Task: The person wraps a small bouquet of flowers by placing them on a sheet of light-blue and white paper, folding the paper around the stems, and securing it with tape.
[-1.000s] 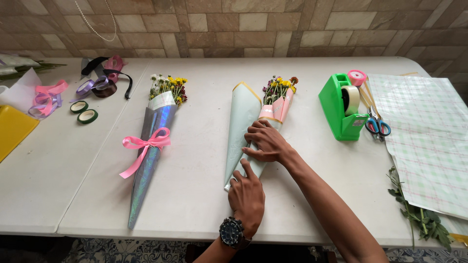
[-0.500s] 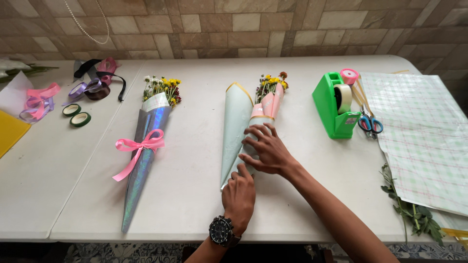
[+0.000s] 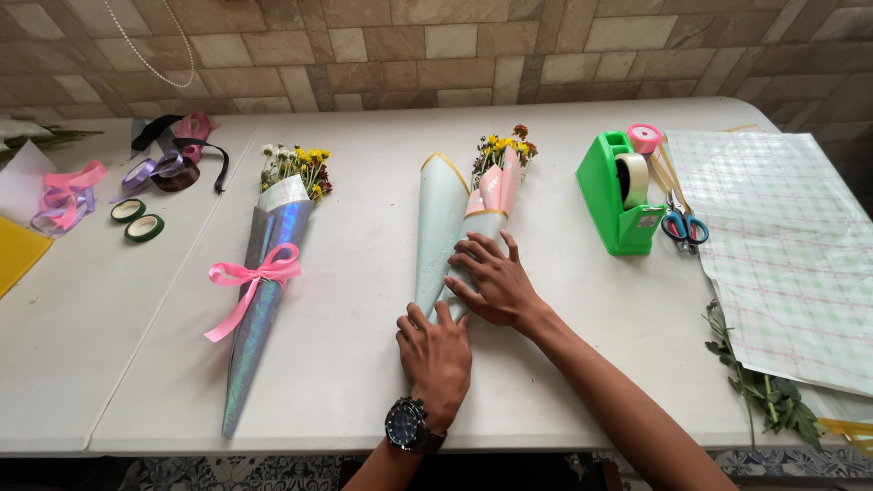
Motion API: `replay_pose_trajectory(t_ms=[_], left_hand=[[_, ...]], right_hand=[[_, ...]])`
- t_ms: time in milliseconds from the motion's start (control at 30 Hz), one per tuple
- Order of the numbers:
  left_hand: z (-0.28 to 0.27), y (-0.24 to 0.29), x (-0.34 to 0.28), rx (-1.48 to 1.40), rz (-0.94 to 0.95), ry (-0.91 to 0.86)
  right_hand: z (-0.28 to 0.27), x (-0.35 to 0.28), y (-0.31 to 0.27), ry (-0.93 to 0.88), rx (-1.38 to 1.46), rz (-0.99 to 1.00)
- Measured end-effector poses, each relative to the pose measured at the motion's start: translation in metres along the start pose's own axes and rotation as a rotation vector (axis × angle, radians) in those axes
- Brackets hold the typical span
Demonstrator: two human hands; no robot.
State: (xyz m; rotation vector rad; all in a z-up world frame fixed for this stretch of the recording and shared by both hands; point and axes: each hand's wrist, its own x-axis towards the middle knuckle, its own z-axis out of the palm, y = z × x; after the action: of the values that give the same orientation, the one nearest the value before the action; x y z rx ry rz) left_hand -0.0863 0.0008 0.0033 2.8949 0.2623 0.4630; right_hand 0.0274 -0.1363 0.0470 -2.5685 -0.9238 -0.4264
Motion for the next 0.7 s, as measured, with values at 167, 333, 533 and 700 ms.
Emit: replay_pose_trajectory(t_ms=[167, 333, 533, 700], left_hand=[[0.003, -0.014, 0.003, -0.091, 0.047, 0.053], [-0.014, -0.010, 0.005, -0.169, 0.036, -0.034], [-0.003, 0.011, -0.004, -0.129, 0.081, 0.058], [-0.003, 0.025, -0.011, -0.061, 0.205, 0.272]], right_hand=[[0.003, 0.000, -0.001, 0.027, -0.022, -0.006], [0.003, -0.006, 0.003, 0.034, 0.022, 0.024], [-0.002, -0.012, 0.010, 0.038, 0.039, 0.065], [-0.001, -0.012, 0.018, 0.018, 0.058, 0.086]])
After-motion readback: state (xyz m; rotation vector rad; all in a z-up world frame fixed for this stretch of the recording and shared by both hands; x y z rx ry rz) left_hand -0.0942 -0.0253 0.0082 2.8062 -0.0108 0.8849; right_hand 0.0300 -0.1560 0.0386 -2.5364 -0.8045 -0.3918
